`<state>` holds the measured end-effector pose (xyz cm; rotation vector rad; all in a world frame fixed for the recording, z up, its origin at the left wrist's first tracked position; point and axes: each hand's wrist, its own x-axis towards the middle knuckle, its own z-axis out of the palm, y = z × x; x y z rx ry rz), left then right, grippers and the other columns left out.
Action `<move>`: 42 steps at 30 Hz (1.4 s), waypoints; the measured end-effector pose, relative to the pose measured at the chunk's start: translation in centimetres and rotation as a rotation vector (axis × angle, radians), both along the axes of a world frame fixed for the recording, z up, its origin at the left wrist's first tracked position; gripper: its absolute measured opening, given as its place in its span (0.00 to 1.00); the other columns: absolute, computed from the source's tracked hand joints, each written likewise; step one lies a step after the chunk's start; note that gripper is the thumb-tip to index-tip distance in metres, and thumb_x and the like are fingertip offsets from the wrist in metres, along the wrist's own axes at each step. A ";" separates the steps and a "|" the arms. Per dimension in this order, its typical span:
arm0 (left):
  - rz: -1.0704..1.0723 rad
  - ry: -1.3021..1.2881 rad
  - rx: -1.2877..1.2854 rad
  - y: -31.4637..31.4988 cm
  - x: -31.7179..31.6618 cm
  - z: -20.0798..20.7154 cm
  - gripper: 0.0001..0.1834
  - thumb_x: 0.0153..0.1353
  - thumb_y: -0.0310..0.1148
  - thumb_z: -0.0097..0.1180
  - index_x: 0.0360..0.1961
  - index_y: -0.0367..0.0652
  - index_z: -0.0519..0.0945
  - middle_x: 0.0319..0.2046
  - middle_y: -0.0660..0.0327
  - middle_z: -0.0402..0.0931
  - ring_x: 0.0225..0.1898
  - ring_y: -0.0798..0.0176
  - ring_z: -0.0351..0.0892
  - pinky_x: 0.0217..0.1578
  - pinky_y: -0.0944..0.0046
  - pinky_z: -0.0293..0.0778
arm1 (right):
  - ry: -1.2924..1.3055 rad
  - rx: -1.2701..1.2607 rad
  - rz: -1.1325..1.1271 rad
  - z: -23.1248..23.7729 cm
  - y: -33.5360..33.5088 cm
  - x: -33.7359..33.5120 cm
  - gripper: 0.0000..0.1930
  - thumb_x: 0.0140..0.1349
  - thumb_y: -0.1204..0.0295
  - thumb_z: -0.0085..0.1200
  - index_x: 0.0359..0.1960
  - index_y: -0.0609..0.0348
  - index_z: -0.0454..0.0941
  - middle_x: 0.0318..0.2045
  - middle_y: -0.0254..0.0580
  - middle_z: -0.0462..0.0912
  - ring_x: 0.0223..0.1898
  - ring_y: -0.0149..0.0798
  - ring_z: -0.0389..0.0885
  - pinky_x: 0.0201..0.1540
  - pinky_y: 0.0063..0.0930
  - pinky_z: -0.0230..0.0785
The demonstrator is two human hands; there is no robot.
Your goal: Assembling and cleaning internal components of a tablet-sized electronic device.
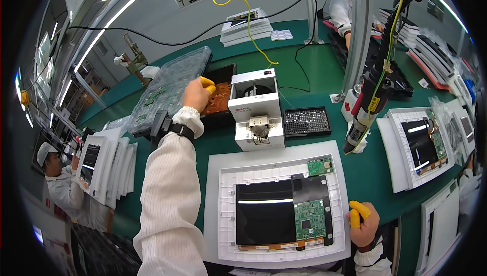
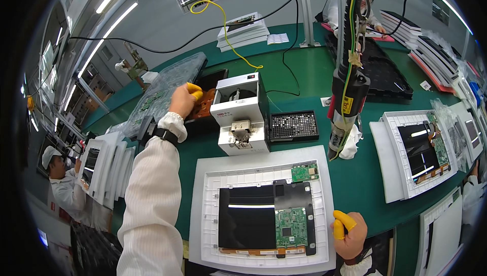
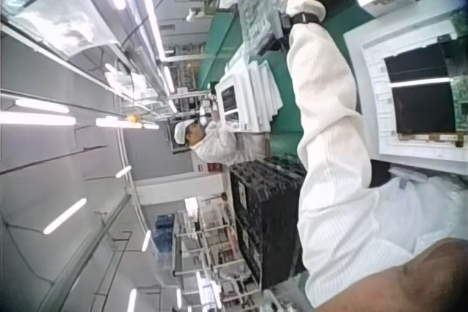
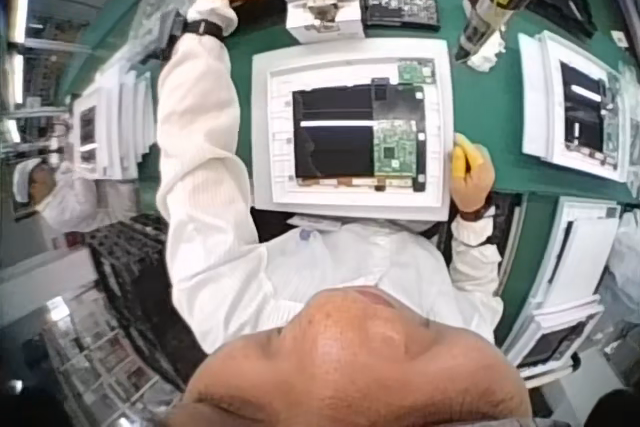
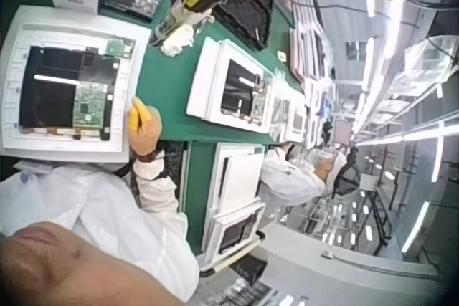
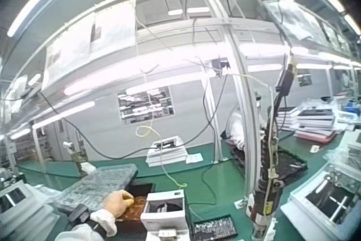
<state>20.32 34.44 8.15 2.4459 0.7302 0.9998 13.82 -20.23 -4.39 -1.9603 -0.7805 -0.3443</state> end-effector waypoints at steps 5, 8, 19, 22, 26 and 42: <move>0.054 0.016 -0.006 1.1 -1.0 0.0 0.11 0.57 0.21 0.61 0.43 0.34 0.85 0.36 0.52 0.86 0.35 0.58 0.85 0.38 0.64 0.78 | -0.016 0.030 0.018 0.3 0.4 0.1 0.08 0.61 0.78 0.58 0.41 0.61 0.81 0.24 0.39 0.80 0.25 0.47 0.76 0.32 0.38 0.66; 0.009 -0.082 -0.178 -0.2 -1.2 1.2 0.12 0.58 0.21 0.58 0.45 0.36 0.84 0.36 0.54 0.85 0.33 0.60 0.84 0.37 0.64 0.78 | -0.033 0.022 0.023 -0.2 0.1 0.2 0.08 0.61 0.78 0.58 0.42 0.61 0.81 0.24 0.39 0.80 0.25 0.47 0.76 0.32 0.38 0.66; -0.638 -0.444 -1.018 -12.2 -10.5 6.4 0.11 0.74 0.38 0.52 0.51 0.46 0.77 0.43 0.63 0.80 0.39 0.67 0.78 0.42 0.63 0.75 | -0.029 0.081 0.065 -0.2 -0.5 0.4 0.10 0.60 0.77 0.60 0.44 0.60 0.81 0.28 0.42 0.81 0.29 0.48 0.78 0.34 0.38 0.69; -0.729 -0.443 -1.166 -19.2 -12.2 6.4 0.09 0.71 0.32 0.56 0.49 0.44 0.77 0.39 0.63 0.81 0.37 0.70 0.80 0.39 0.66 0.76 | 0.050 0.152 0.146 3.0 0.2 0.3 0.14 0.61 0.74 0.63 0.49 0.59 0.80 0.36 0.45 0.80 0.36 0.48 0.79 0.41 0.36 0.72; -0.819 -0.383 -1.303 -24.5 -14.5 4.6 0.10 0.69 0.31 0.59 0.49 0.42 0.77 0.40 0.60 0.82 0.37 0.68 0.81 0.41 0.65 0.77 | 0.119 0.186 0.378 8.1 3.2 0.0 0.30 0.60 0.65 0.68 0.62 0.61 0.70 0.49 0.43 0.77 0.46 0.40 0.79 0.50 0.32 0.71; -0.621 -0.241 -0.569 -32.6 -17.0 -0.7 0.29 0.58 0.27 0.68 0.60 0.41 0.71 0.54 0.59 0.73 0.51 0.63 0.75 0.50 0.64 0.74 | 0.868 0.531 0.404 7.6 2.5 -1.4 0.13 0.68 0.76 0.59 0.52 0.68 0.79 0.43 0.42 0.83 0.40 0.29 0.83 0.45 0.20 0.77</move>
